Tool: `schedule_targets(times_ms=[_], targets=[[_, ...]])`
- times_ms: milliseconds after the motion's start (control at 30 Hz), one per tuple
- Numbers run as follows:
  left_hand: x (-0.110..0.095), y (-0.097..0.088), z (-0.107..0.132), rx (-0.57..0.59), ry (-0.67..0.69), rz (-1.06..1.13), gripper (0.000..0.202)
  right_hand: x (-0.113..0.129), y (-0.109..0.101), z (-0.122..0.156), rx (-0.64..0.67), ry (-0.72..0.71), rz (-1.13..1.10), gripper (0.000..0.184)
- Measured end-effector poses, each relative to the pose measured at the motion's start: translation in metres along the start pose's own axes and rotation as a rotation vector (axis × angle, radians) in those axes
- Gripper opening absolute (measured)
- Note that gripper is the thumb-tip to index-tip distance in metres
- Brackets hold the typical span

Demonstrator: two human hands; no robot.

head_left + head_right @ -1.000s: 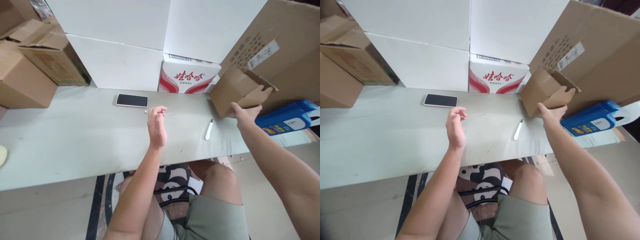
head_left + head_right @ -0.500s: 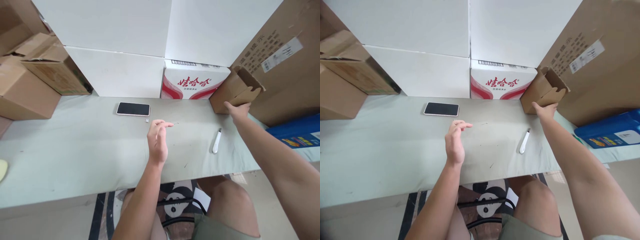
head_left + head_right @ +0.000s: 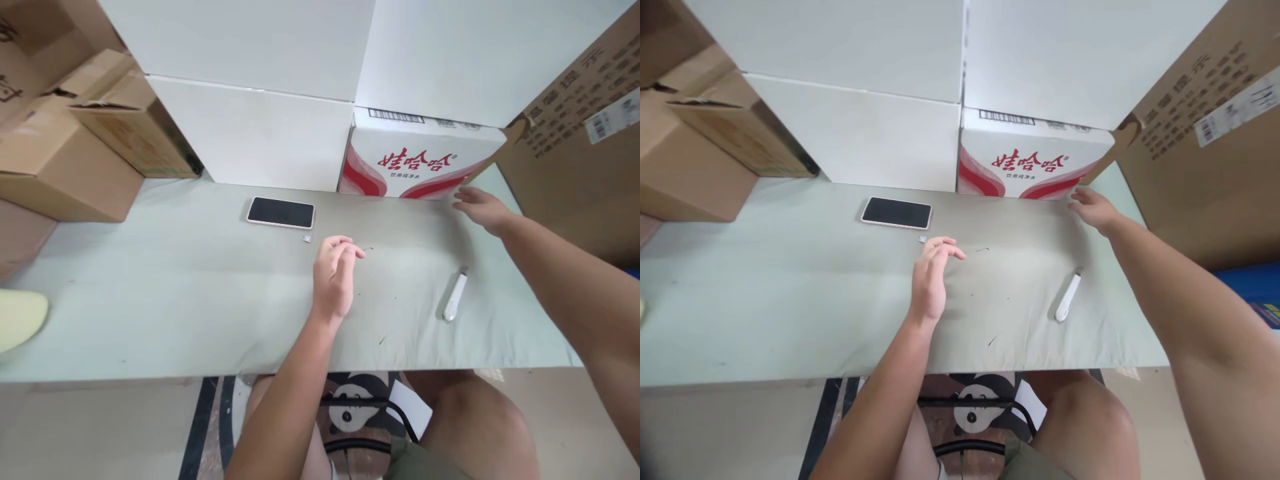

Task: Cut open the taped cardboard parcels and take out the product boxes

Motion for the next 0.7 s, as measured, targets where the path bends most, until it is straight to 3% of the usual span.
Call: schedule_targets(times_ms=[167,300,467,600,700], targets=[[-0.016,-0.011,0.012,0.009,-0.014,0.099,0.037,0.053,0.014,0.052,0.138,-0.065,-0.037,0.029],[-0.031,-0.038,0.019,-0.037,-0.048,0.209,0.037,0.133,0.035,0.084,0.204,-0.249,0.045,0.027],[-0.039,-0.091,0.026,-0.139,-0.060,0.261,0.035,0.270,0.086,0.131,0.245,-0.591,0.120,0.036],[-0.041,-0.135,0.028,-0.250,-0.060,0.275,0.033,0.394,0.146,0.174,0.262,-0.907,0.126,0.042],[-0.045,-0.169,0.030,-0.385,-0.021,0.326,0.032,0.492,0.194,0.202,0.196,-1.160,0.112,0.056]])
Point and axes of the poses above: each hand's wrist, its own z-axis away from the middle knuckle, its own y-axis out of the palm, x = y × z, the point moved 5 cm from there along -z, towards the middle knuckle, and after that the axes turned 11 degrees about z, right-handed, at the moved point
